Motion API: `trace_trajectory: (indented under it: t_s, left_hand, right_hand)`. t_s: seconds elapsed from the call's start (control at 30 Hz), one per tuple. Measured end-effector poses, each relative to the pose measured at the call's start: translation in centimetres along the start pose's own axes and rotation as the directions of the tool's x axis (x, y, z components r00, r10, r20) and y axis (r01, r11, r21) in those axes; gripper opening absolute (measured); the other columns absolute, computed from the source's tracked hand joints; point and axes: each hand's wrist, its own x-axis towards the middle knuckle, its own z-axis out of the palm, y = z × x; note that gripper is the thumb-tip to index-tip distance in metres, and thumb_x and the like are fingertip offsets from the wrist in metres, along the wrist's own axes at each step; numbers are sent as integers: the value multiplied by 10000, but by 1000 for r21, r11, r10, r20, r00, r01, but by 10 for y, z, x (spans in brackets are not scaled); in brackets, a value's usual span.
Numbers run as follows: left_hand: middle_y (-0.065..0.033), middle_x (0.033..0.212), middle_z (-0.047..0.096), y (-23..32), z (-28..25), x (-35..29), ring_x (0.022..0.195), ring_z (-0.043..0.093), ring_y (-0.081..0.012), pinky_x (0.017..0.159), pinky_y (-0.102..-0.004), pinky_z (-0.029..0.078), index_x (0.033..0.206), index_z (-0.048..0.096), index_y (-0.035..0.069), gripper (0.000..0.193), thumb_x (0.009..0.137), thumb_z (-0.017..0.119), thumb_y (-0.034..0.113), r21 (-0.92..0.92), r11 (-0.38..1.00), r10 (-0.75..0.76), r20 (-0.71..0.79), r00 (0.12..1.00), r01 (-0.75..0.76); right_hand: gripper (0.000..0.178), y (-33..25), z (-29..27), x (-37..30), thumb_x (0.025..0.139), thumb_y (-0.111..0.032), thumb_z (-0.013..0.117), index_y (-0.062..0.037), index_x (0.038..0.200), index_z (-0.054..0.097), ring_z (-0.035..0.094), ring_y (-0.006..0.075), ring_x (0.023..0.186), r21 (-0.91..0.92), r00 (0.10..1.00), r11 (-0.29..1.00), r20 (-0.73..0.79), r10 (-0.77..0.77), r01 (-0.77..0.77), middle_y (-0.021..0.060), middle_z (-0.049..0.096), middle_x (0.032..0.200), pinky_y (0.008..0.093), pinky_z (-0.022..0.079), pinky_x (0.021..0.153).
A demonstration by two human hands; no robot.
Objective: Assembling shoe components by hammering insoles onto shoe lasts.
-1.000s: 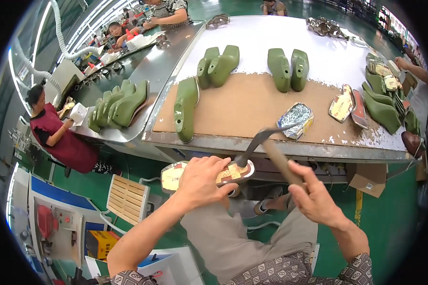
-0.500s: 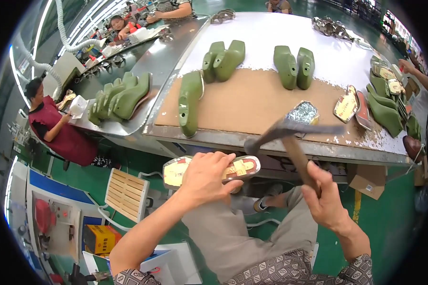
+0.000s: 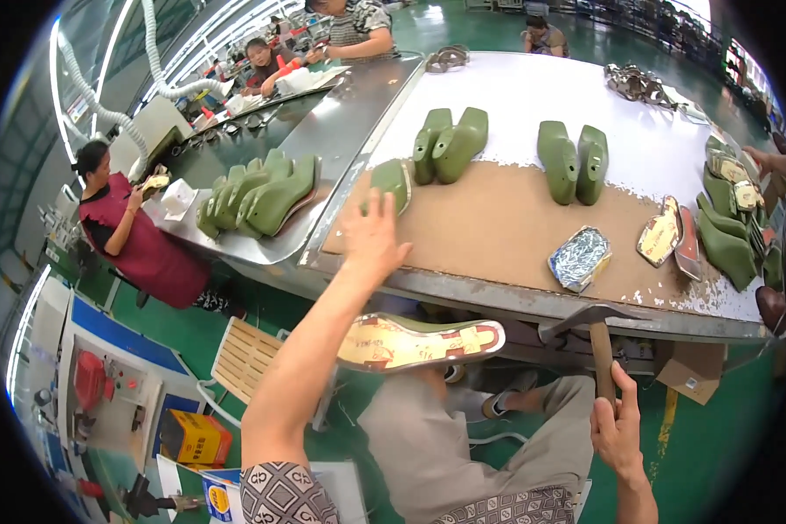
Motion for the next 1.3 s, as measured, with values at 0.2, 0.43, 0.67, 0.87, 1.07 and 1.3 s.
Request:
trace_trajectory:
  t_s: [0.2, 0.43, 0.67, 0.87, 1.07, 1.3]
  left_hand:
    - [-225, 1399, 391, -30, 2, 21, 1203, 484, -385, 1024, -504, 394, 1472, 163, 15, 1195, 590, 811, 496, -130, 911, -339, 305, 890, 392]
    - [-117, 1071, 623, -75, 44, -3, 922, 628, -236, 816, -351, 506, 1247, 531, 28, 618, 749, 672, 365, -782, -426, -116, 546, 830, 455]
    - [-49, 709, 598, 59, -87, -21, 590, 596, -196, 535, -333, 506, 907, 591, 111, 388, 795, 611, 481, -442, -897, -201, 401, 894, -3]
    - [-27, 885, 590, 86, -96, -40, 763, 606, -162, 664, -316, 514, 1083, 531, 97, 396, 828, 605, 391, -454, -865, -399, 364, 842, -213]
    - [-30, 1011, 582, 100, -79, -42, 893, 609, -154, 762, -300, 515, 1191, 488, 88, 473, 827, 622, 359, -452, -850, -475, 437, 764, -270]
    - [-13, 988, 593, 102, -73, -45, 890, 606, -142, 751, -299, 508, 1147, 520, 119, 434, 827, 610, 398, -467, -844, -488, 464, 740, -264]
  right_hand:
    - [546, 12, -15, -20, 927, -8, 484, -75, 1434, 293, 395, 33, 498, 53, 993, 995, -72, 89, -86, -32, 444, 611, 207, 332, 454]
    - [548, -1, -6, -12, 924, -1, 501, -75, 1429, 303, 401, 36, 498, 45, 1000, 999, -3, 15, -15, -29, 450, 605, 209, 333, 454]
    - [512, -34, 9, 27, 933, -36, 560, -59, 1390, 332, 421, 60, 553, -48, 770, 773, -60, -635, 633, 23, 491, 745, 223, 337, 476]
    - [548, -78, 28, 49, 943, -71, 498, -91, 1400, 197, 395, 82, 478, -70, 502, 506, -71, -862, 860, 25, 462, 663, 229, 335, 428]
    - [483, -67, 60, 80, 855, -45, 673, -52, 1280, 442, 470, 160, 522, -397, 506, 467, -6, -862, 790, 85, 528, 678, 288, 409, 494]
    - [489, -50, 53, 63, 952, -109, 532, -127, 1369, 277, 352, 115, 438, -198, 483, 485, -59, -873, 852, 16, 419, 594, 238, 315, 393]
